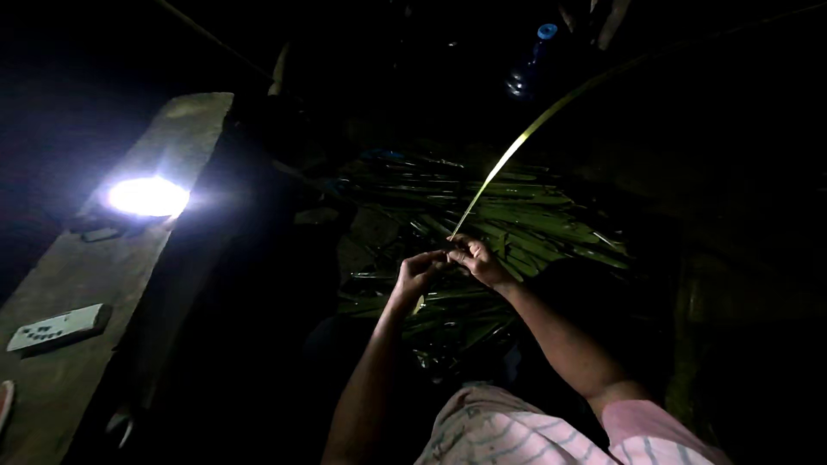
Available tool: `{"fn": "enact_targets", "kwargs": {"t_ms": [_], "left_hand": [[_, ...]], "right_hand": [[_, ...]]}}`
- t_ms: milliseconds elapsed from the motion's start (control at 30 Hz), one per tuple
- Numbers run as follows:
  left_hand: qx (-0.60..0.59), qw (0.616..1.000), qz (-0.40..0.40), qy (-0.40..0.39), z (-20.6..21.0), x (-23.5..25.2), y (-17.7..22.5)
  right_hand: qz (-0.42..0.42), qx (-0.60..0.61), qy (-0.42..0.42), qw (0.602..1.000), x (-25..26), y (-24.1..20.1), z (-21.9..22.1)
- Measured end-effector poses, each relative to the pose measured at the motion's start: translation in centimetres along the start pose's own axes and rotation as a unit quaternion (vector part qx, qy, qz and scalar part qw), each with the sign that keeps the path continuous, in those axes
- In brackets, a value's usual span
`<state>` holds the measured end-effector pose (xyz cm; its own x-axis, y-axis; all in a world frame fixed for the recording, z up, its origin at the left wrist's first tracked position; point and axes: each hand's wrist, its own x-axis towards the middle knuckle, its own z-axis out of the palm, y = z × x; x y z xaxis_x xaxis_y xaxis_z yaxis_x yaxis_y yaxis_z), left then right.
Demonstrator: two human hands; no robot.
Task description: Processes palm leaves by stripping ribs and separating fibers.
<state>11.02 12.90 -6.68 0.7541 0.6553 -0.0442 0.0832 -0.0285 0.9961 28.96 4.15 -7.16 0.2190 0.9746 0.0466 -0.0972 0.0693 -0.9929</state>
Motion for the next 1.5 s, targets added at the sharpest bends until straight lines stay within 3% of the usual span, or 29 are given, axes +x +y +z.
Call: {"fn": "enact_targets", "kwargs": {"t_ms": [100,167,300,400,533,733,867,1067,1300,1500], "left_hand": [[0.000,0.997,-0.073,-0.040,-0.2,-0.5,-0.1],[0.007,0.997,-0.073,-0.037,-0.4,-0.7,-0.1],[0.006,0.999,-0.024,0.035,0.6,-0.4,-0.9],[0.004,0.998,-0.003,0.058,1.3,0.0,-1.4],[-0.025,0.998,-0.048,0.035,1.5,-0.7,-0.6],[-0.013,0.995,-0.100,-0.022,0.3,-2.2,1.4],[0.103,0.990,-0.089,-0.046,-2.0,-2.6,3.1],[0.184,0.975,-0.100,-0.077,-6.1,-4.7,5.1],[0.255,0.959,-0.123,-0.019,-13.4,-10.5,8.2],[0.324,0.931,-0.141,0.093,-19.7,-17.1,9.9]], "right_hand": [[0.009,0.036,0.057,0.998,0.3,-0.4,-2.1],[0.015,0.042,0.074,0.996,0.4,-0.9,-3.3],[0.109,-0.011,-0.024,0.994,-0.7,-1.5,-3.0],[0.121,-0.007,-0.067,0.990,-1.6,-0.9,-1.4],[0.129,0.023,-0.050,0.990,-1.6,-1.1,-0.8],[0.123,0.103,0.054,0.986,-1.3,-2.3,-2.8],[0.087,0.127,0.112,0.982,-1.4,-2.9,-4.5],[0.056,0.148,0.184,0.970,-1.2,-3.9,-7.0],[0.002,0.167,0.208,0.964,-0.9,-5.3,-10.6],[-0.081,0.209,0.221,0.949,0.6,-5.8,-15.2]]}}
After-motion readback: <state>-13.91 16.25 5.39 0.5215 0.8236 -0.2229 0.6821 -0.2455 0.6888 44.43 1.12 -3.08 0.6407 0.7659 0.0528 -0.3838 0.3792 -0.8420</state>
